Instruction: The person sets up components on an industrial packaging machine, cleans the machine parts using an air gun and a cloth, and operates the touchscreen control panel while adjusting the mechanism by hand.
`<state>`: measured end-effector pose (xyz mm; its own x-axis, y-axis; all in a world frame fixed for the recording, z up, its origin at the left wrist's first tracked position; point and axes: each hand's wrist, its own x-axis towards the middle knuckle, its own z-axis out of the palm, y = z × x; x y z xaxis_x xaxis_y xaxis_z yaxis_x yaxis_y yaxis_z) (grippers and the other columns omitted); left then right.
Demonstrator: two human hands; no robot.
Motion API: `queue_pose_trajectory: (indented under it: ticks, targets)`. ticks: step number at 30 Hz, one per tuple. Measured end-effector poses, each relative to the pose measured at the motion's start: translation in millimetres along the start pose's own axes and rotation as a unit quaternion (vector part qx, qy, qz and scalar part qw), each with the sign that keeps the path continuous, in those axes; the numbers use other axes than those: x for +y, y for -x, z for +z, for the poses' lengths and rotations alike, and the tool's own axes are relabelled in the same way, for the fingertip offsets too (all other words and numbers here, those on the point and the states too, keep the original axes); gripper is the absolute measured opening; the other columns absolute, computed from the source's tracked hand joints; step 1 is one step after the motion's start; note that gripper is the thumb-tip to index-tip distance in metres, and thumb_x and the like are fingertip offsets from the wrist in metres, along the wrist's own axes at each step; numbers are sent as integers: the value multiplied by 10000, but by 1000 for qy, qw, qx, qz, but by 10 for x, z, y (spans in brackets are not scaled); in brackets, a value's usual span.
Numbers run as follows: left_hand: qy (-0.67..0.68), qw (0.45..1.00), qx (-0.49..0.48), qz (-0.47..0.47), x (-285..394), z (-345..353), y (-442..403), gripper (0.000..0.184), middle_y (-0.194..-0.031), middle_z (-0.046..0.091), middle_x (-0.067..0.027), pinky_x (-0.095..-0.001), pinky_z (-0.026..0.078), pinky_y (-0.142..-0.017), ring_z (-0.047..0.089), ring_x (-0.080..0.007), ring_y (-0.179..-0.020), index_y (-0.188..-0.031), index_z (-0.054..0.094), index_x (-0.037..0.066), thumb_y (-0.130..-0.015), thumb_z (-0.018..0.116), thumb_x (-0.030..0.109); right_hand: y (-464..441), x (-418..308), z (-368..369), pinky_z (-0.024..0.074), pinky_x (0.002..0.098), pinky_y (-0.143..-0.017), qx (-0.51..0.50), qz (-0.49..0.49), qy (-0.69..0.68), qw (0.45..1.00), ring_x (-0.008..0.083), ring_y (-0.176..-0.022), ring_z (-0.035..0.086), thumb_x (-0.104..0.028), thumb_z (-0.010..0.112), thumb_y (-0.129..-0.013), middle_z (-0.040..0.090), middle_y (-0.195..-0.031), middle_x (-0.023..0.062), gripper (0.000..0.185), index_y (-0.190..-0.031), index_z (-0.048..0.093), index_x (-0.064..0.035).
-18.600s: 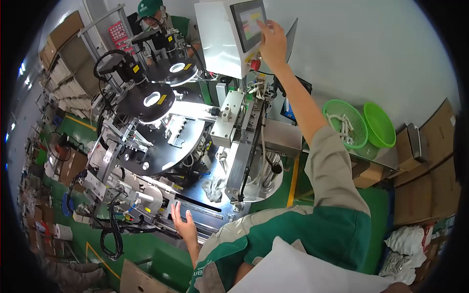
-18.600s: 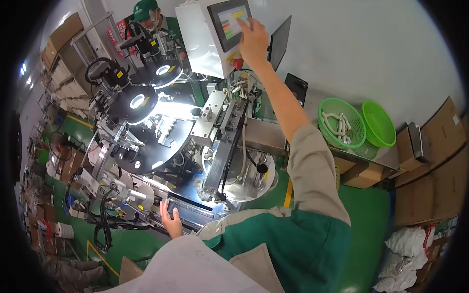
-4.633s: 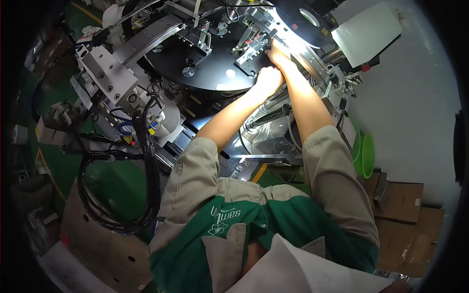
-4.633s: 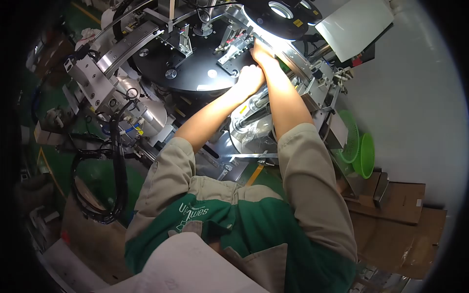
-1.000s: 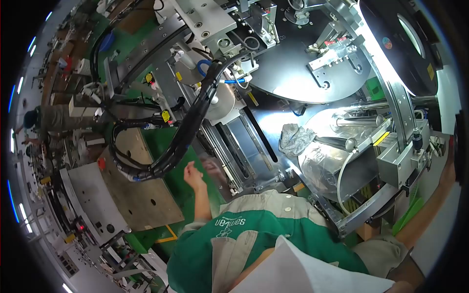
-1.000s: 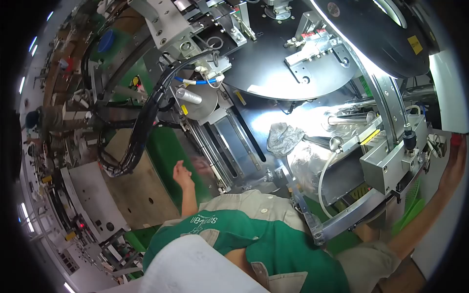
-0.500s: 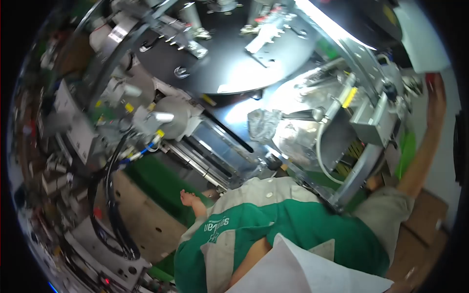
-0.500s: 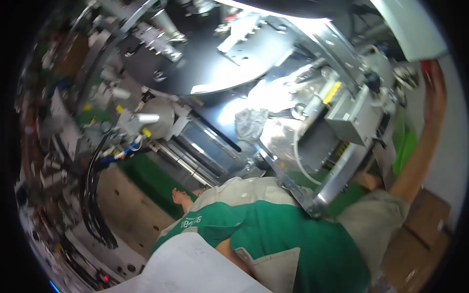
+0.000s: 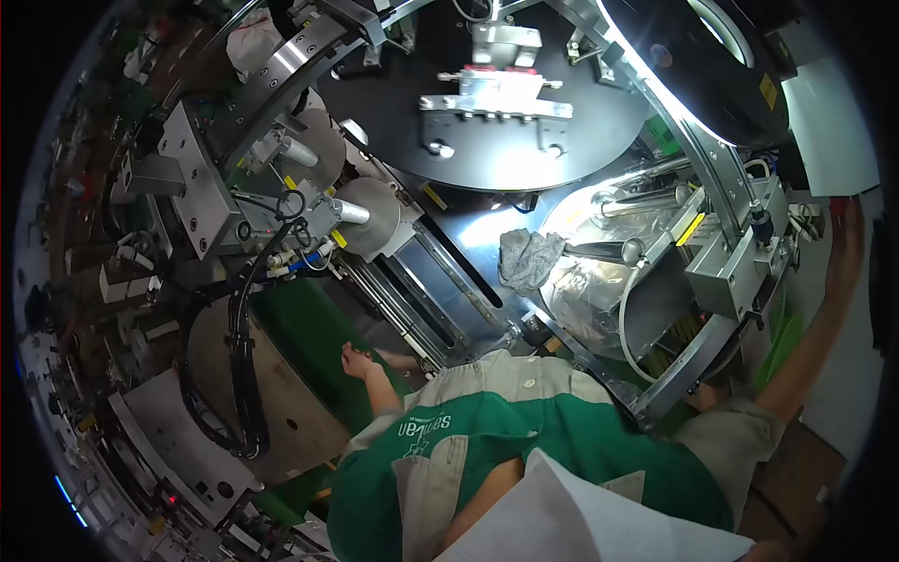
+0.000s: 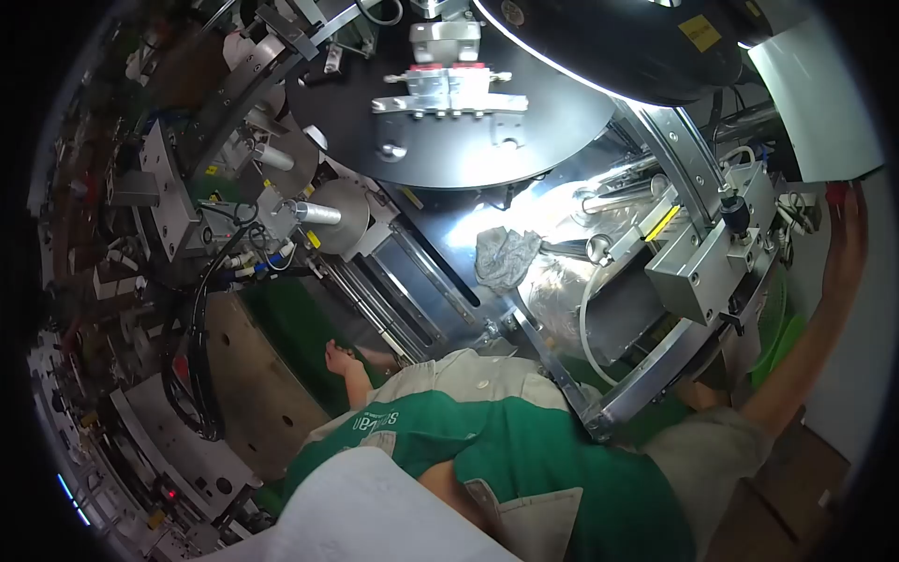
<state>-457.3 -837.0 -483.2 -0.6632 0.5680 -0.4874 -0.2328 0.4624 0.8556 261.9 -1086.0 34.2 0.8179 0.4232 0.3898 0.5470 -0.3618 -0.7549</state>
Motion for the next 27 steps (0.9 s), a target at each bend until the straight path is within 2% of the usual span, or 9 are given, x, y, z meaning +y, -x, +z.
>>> queue_pose_trajectory:
  ticks: [2, 5, 8, 15, 19, 23, 24, 25, 27]
  targets:
    - [1, 1000, 0, -1, 118, 58, 69, 125, -572, 431, 22, -245, 274, -379, 359, -90, -440, -842, 638, 78, -865, 560, 172, 23, -51, 9, 280, 394, -1098, -6, -3, -36, 999, 223, -1277, 397, -366, 486, -947, 379, -1398, 135, 606, -1387, 335, 24]
    - [3, 1000, -2, -14, 283, 187, 223, 124, -583, 434, 26, -233, 271, -389, 347, -79, -446, -854, 636, 80, -878, 561, 176, 32, -13, -35, 284, 391, -1094, -15, -9, -8, 1000, 220, -1274, 400, -359, 490, -947, 373, -1407, 128, 598, -1387, 341, 17]
    - [3, 1000, 3, -25, 395, 275, 327, 113, -593, 418, 32, -228, 276, -396, 338, -71, -453, -894, 631, 75, -875, 557, 158, 45, -79, 32, 289, 385, -1081, 14, 16, -27, 999, 207, -1275, 401, -360, 525, -929, 401, -1397, 112, 595, -1379, 372, -2]
    - [37, 998, -35, -39, 478, 381, 397, 122, -642, 409, 22, -236, 312, -416, 332, -76, -477, -919, 614, 48, -867, 557, 142, 65, -147, 60, 302, 373, -1080, -4, 15, -51, 999, 198, -1260, 419, -347, 555, -909, 419, -1377, 125, 617, -1370, 373, 21]
    - [40, 998, -43, -34, 480, 436, 396, 124, -637, 403, 16, -241, 321, -417, 324, -78, -466, -925, 606, 45, -869, 554, 143, 102, -215, 103, 304, 371, -1078, 13, 28, -15, 999, 196, -1251, 426, -338, 568, -902, 427, -1369, 123, 621, -1367, 374, 26]
    - [55, 997, -45, -41, 489, 439, 399, 123, -621, 390, 12, -247, 327, -413, 314, -82, -452, -927, 599, 43, -867, 562, 144, 64, -160, 65, 311, 366, -1072, 12, 36, -45, 998, 195, -1238, 440, -300, 553, -917, 417, -1381, 110, 571, -1360, 389, 20]
    - [60, 996, -45, -40, 435, 420, 318, 122, -612, 381, 13, -249, 326, -408, 309, -86, -447, -925, 600, 42, -862, 573, 143, -33, 92, -126, 309, 370, -1072, -29, 17, -76, 997, 195, -1244, 436, -293, 550, -919, 413, -1387, 104, 559, -1362, 393, 10]
    - [60, 996, -47, -46, 487, 429, 390, 117, -611, 387, 16, -249, 321, -400, 303, -85, -439, -921, 600, 43, -857, 580, 139, 25, -25, -22, 308, 375, -1074, 3, 9, -14, 1000, 197, -1253, 428, -301, 555, -914, 411, -1392, 99, 565, -1361, 397, 6]
    - [68, 995, -44, -51, 535, 428, 407, 118, -621, 393, 21, -244, 311, -409, 316, -81, -456, -922, 601, 53, -861, 586, 153, -44, 107, -132, 321, 377, -1079, -16, -22, -20, 999, 218, -1285, 402, -271, 528, -933, 367, -1426, 104, 499, -1357, 423, -30]
